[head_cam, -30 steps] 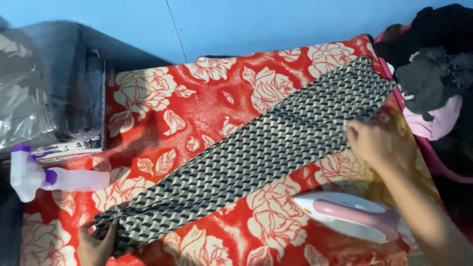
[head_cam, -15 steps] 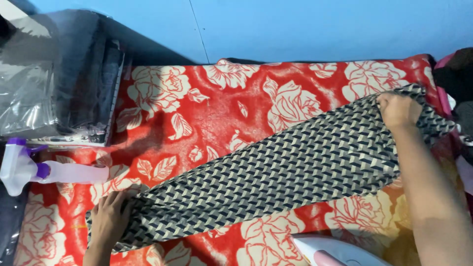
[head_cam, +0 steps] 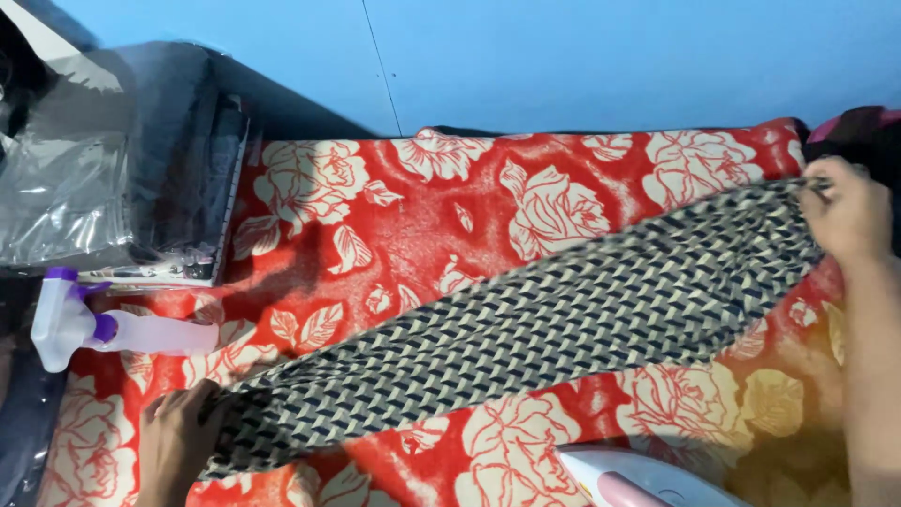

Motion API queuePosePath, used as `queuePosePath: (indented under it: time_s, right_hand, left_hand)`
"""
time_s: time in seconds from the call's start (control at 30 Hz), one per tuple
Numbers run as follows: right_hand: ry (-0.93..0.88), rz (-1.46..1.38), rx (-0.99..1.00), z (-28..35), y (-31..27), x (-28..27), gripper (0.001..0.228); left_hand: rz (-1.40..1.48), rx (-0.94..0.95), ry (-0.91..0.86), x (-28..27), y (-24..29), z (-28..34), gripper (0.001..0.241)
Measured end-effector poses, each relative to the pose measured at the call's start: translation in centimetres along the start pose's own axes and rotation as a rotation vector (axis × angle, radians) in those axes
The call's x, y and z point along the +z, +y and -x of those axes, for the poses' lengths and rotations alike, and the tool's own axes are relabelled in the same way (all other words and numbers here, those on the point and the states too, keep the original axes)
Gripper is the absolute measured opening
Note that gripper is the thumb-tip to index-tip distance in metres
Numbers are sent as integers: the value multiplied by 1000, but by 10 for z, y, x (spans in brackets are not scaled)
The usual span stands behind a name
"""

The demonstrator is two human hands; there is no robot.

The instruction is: The person irons a patterned dress laid out on a floral bedspread. They use a spray bottle to mist the fabric with water and then smooth it with a pink electric iron, repeatedly adjusting the garment's position to ensure even coverage.

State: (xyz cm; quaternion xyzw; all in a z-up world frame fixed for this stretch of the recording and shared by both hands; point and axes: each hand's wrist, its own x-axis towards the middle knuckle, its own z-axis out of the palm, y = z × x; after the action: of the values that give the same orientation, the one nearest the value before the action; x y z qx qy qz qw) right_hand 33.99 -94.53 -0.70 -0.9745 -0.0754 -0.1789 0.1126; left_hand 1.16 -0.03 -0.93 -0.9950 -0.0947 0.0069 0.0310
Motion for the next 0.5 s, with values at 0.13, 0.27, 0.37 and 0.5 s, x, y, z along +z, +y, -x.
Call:
queuePosePath:
  time_s: [0.13,0.27,0.37,0.5]
  right_hand:
    - [-82,-510,77,17,87,1,31]
    - [-19,-312,50,22,74,-8,31]
    - [34,-145,22,12,63,-9,31]
    - [87,87,-19,7,51,8,31]
  left_hand:
    - [-63,85,325,-3,-15,26,22]
    - [39,198,512,-9,-33,57,51]
    - [123,138,556,-65,-14,74,63]
    - [119,-63,302,-85,-21,89,40]
